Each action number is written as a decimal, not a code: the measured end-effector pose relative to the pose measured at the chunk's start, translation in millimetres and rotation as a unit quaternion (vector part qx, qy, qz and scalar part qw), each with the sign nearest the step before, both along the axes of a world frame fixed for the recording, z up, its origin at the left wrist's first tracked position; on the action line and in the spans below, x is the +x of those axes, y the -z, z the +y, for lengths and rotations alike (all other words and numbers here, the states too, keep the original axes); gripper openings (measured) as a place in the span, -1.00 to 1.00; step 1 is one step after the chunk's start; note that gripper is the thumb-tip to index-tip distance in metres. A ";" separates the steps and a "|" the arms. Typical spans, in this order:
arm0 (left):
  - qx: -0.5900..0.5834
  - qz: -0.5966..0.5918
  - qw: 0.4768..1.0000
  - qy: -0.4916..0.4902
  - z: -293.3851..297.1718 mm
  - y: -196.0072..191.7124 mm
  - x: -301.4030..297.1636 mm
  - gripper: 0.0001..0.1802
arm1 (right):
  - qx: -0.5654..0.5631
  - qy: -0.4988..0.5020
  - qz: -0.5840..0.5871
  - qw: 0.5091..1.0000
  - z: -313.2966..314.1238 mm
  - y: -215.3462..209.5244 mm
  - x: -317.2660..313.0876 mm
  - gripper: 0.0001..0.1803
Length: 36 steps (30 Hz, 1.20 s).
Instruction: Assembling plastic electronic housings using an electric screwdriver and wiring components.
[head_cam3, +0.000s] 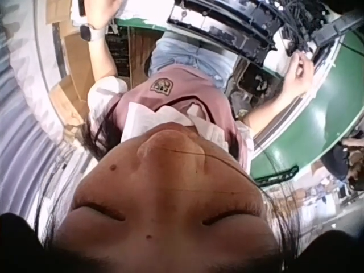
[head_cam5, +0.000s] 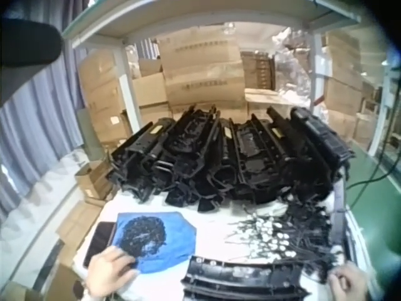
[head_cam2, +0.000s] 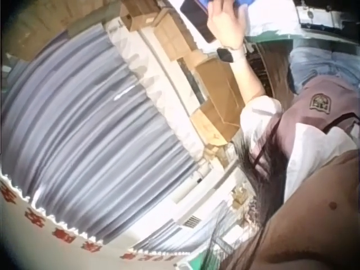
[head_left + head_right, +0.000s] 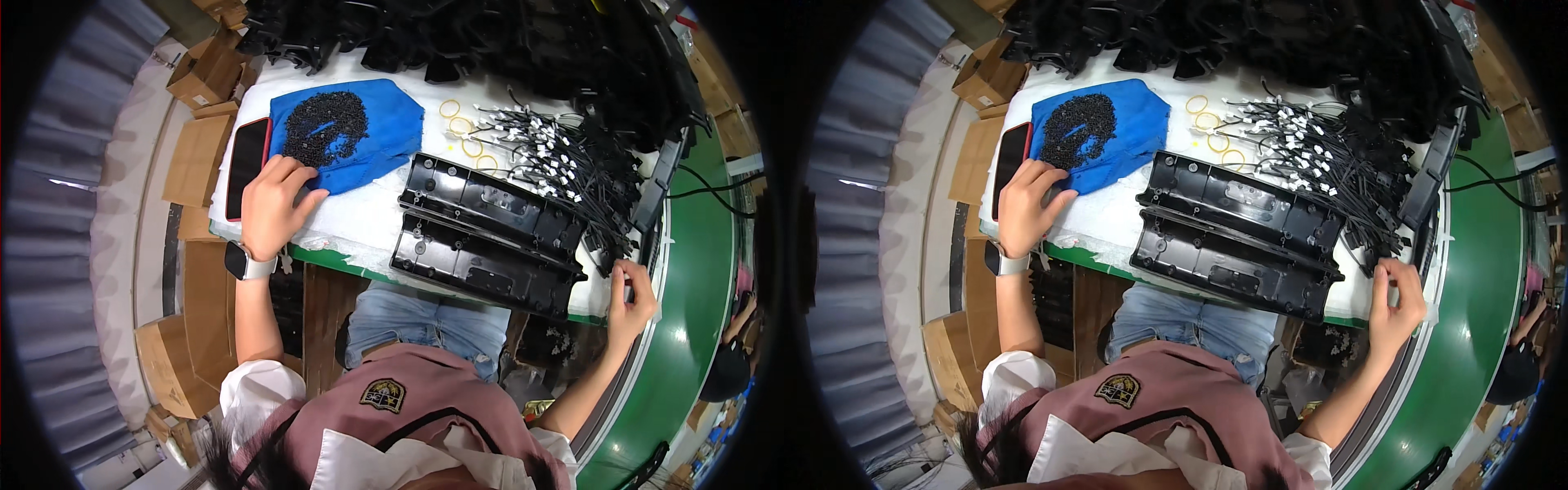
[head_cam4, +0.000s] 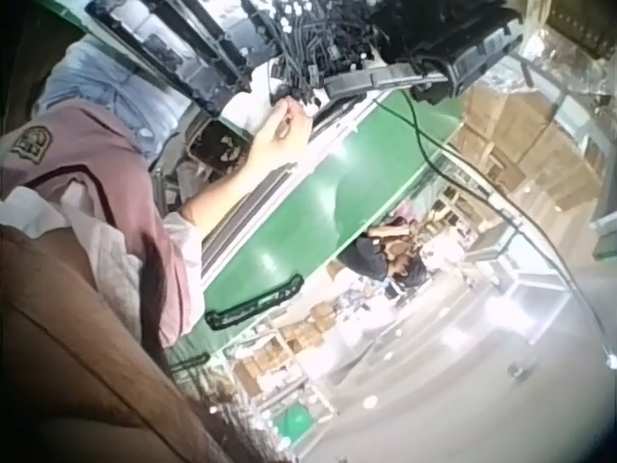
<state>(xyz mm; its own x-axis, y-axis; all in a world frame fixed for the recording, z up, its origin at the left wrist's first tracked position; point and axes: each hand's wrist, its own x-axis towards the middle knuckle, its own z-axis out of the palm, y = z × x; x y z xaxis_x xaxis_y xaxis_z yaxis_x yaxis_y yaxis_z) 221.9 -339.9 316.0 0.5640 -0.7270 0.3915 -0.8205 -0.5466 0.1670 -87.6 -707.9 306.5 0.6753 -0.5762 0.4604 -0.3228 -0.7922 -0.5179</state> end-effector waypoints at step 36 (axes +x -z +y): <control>-0.228 0.225 0.945 0.065 -83.9 -22.0 -50.4 -0.91 | 0.005 0.210 0.121 0.970 -49.0 -77.2 9.9 -0.09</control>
<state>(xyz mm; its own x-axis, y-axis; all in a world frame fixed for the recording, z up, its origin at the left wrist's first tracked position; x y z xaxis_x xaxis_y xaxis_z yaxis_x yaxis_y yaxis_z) 171.5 -423.8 337.9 0.6660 -0.6152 0.4220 -0.6654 -0.2340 0.7089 -77.7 -756.9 383.7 0.4670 -0.8279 0.3106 -0.7296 -0.5592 -0.3936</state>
